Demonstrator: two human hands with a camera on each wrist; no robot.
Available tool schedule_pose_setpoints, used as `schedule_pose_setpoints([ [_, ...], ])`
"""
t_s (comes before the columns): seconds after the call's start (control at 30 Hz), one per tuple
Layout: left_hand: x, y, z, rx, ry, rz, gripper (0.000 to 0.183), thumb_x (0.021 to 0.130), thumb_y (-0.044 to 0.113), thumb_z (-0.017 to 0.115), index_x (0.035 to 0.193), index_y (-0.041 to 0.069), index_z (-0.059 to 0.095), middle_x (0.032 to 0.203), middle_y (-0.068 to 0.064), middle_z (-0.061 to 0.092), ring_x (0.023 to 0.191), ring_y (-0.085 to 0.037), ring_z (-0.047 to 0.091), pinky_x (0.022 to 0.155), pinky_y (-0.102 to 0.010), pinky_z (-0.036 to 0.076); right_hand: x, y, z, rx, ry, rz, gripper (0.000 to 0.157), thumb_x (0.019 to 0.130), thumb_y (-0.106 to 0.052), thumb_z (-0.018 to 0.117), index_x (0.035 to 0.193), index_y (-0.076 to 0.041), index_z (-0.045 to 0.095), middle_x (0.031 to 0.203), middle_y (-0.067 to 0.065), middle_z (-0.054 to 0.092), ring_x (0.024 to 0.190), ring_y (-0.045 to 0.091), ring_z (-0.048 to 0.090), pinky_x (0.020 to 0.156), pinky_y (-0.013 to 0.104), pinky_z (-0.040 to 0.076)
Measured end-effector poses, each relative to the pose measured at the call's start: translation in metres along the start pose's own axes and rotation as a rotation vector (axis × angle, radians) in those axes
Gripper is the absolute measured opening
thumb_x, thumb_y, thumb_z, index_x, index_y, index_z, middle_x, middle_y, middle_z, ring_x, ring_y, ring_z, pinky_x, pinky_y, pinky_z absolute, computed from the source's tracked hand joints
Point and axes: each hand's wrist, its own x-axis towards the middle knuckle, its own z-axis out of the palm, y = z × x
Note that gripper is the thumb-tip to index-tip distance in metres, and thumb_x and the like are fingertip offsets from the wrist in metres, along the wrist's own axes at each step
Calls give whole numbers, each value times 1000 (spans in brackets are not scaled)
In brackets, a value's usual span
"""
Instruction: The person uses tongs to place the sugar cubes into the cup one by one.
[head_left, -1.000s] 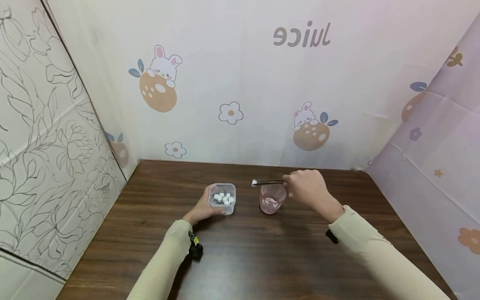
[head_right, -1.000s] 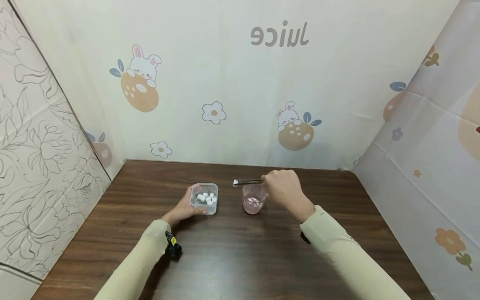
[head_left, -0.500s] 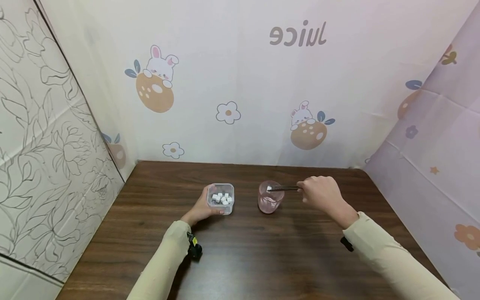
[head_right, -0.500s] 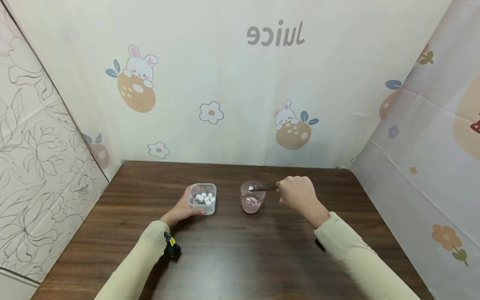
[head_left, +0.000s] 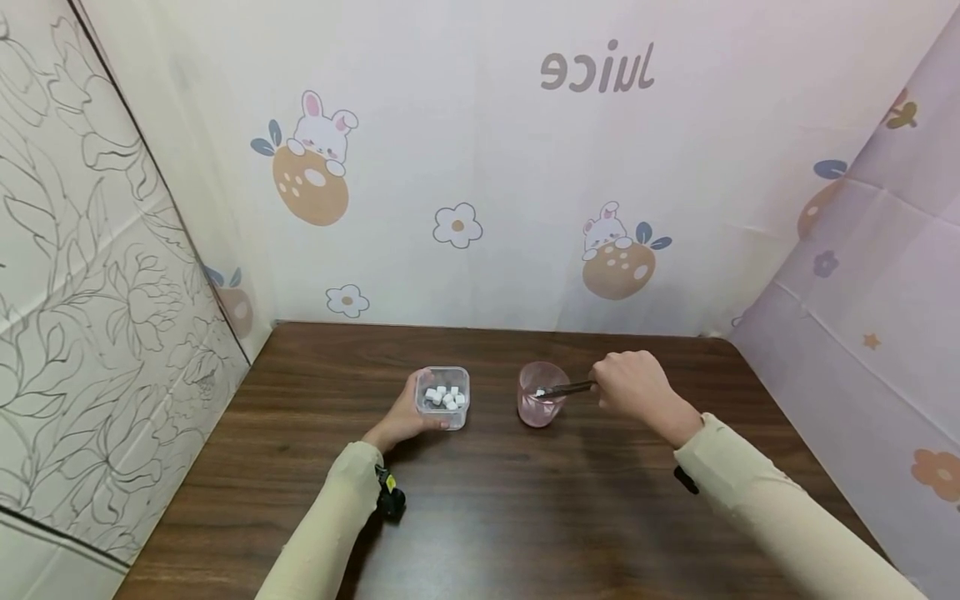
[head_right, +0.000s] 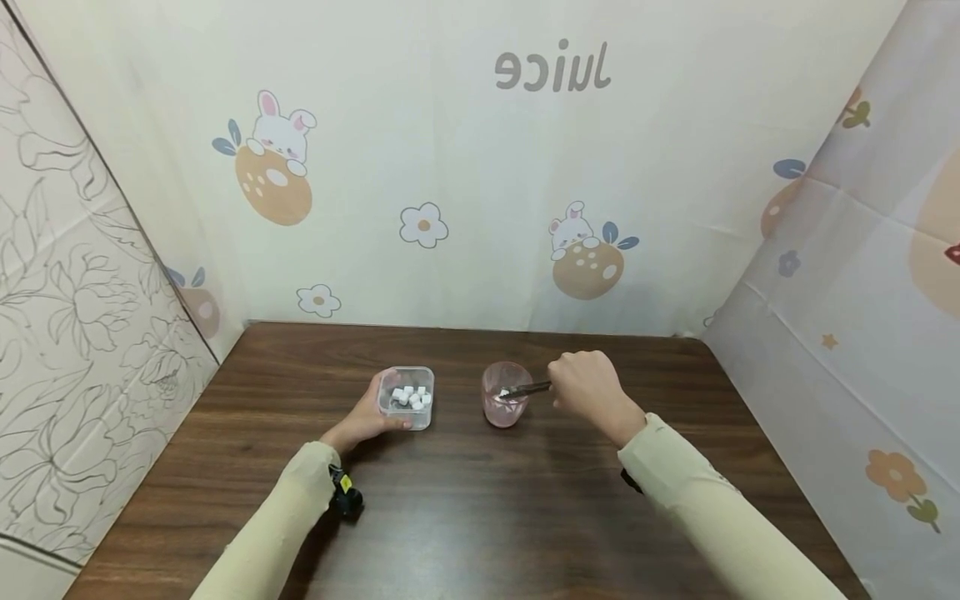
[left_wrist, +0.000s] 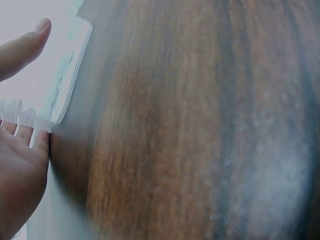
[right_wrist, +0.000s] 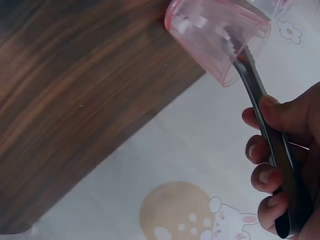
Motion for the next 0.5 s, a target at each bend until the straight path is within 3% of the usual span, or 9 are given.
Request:
schedule_pose_setpoints([
  [0.07,4,-10,0,11,16,-6,101,62,-9,82,143,-3,23,140,-28,35,126,-41,34,107,-53,22,4,0,-3,-10,-12,-10,32,70,-9,75,51,-19,50,47,-4,37,45,10,24,40,29,23],
  [0.17,4,-10,0,22,12,1,100,63,-8,82,142,-4,23,138,-28,36,125,-41,35,106,-53,23,9,-2,-3,-31,-47,-22,31,69,-12,77,53,-17,51,49,-3,41,43,12,30,38,30,28],
  [0.3,-3,6,0,18,-18,-3,98,65,-9,80,142,-9,20,138,-32,34,124,-45,33,106,-55,22,14,-4,-1,-76,-42,-59,30,65,-15,80,54,-14,52,51,-1,45,41,13,36,36,32,33],
  [0.5,-3,8,0,16,-22,-3,98,65,-10,79,143,-9,19,139,-33,33,126,-45,32,107,-54,21,23,-12,1,-123,-9,-110,33,57,-10,78,51,-16,47,49,-1,45,42,11,33,36,32,33],
])
